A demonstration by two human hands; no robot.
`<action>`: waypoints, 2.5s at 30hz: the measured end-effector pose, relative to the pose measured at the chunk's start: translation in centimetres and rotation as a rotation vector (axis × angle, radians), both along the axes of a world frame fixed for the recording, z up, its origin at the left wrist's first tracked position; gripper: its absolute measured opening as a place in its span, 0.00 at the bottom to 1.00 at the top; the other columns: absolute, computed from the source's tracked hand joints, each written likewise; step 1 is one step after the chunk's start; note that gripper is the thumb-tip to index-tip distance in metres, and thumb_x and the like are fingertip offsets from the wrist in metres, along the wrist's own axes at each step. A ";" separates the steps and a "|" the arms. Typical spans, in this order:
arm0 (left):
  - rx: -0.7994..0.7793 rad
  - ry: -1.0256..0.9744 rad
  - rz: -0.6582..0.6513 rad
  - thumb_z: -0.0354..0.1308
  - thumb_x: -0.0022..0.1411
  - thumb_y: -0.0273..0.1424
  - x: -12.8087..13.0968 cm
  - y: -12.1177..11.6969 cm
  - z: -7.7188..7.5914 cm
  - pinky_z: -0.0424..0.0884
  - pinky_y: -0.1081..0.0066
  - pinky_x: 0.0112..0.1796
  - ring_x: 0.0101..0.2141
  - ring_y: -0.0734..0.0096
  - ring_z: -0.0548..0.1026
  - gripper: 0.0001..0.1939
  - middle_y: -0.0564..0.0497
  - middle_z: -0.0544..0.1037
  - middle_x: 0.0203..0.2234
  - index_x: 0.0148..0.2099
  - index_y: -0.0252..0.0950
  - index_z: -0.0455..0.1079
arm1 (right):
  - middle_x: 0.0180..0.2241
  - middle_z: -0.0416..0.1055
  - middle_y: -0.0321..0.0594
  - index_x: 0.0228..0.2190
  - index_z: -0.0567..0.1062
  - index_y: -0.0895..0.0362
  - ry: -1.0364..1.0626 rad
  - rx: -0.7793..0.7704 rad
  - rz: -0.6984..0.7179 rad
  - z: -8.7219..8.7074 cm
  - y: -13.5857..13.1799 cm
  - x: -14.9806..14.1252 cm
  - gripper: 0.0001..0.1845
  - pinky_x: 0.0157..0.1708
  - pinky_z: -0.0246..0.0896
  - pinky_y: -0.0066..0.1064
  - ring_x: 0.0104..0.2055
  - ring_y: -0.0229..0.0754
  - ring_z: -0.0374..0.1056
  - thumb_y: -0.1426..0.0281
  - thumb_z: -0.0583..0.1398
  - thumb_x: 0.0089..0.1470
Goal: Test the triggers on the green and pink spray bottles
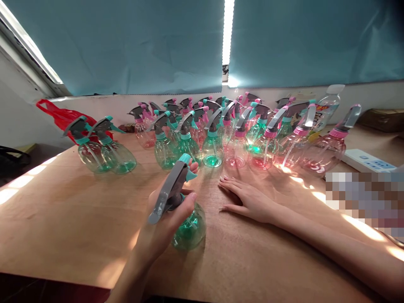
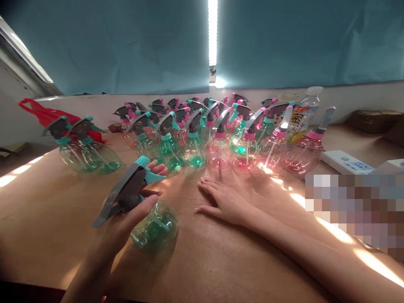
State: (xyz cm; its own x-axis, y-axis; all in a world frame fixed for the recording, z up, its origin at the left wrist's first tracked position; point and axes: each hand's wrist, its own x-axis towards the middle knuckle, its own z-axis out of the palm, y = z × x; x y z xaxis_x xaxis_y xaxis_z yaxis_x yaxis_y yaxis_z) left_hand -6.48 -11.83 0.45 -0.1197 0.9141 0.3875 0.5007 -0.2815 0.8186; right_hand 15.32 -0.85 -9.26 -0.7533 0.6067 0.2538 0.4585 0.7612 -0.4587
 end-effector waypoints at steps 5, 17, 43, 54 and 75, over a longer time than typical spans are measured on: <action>0.001 -0.007 0.002 0.58 0.61 0.28 0.2 -0.1 0.4 0.78 0.70 0.40 0.37 0.70 0.79 0.25 0.50 0.76 0.55 0.60 0.46 0.67 | 0.63 0.61 0.52 0.62 0.63 0.60 -0.019 0.024 -0.009 0.1 -0.2 0.0 0.39 0.62 0.54 0.51 0.66 0.55 0.55 0.48 0.55 0.59; 0.010 0.118 0.088 0.58 0.59 0.29 0.2 -0.5 0.1 0.77 0.72 0.40 0.39 0.69 0.80 0.30 0.50 0.80 0.47 0.64 0.44 0.62 | 0.63 0.59 0.54 0.60 0.66 0.63 -0.017 0.082 -0.103 -0.8 -3.0 -0.2 0.31 0.64 0.50 0.53 0.67 0.55 0.52 0.55 0.52 0.64; 0.014 0.064 0.046 0.59 0.58 0.27 0.3 -0.9 -0.2 0.81 0.67 0.39 0.38 0.64 0.81 0.30 0.52 0.82 0.40 0.63 0.46 0.64 | 0.60 0.64 0.45 0.62 0.63 0.55 -0.089 0.288 -0.199 -0.5 -9.3 2.6 0.29 0.52 0.71 0.51 0.60 0.57 0.64 0.57 0.52 0.65; 0.014 0.074 0.138 0.59 0.58 0.31 0.7 -0.8 -0.2 0.77 0.67 0.40 0.38 0.63 0.80 0.24 0.54 0.82 0.37 0.57 0.46 0.69 | 0.62 0.62 0.46 0.64 0.61 0.55 -0.053 0.209 -0.216 -0.8 -9.6 2.3 0.29 0.59 0.61 0.54 0.64 0.56 0.58 0.58 0.52 0.65; -0.029 0.043 0.068 0.59 0.58 0.29 0.6 -1.3 -0.1 0.76 0.62 0.48 0.43 0.62 0.78 0.29 0.53 0.81 0.44 0.62 0.49 0.66 | 0.63 0.60 0.42 0.64 0.61 0.51 -0.016 0.115 -0.263 -1.1 -9.8 2.4 0.29 0.59 0.61 0.56 0.64 0.57 0.56 0.57 0.53 0.64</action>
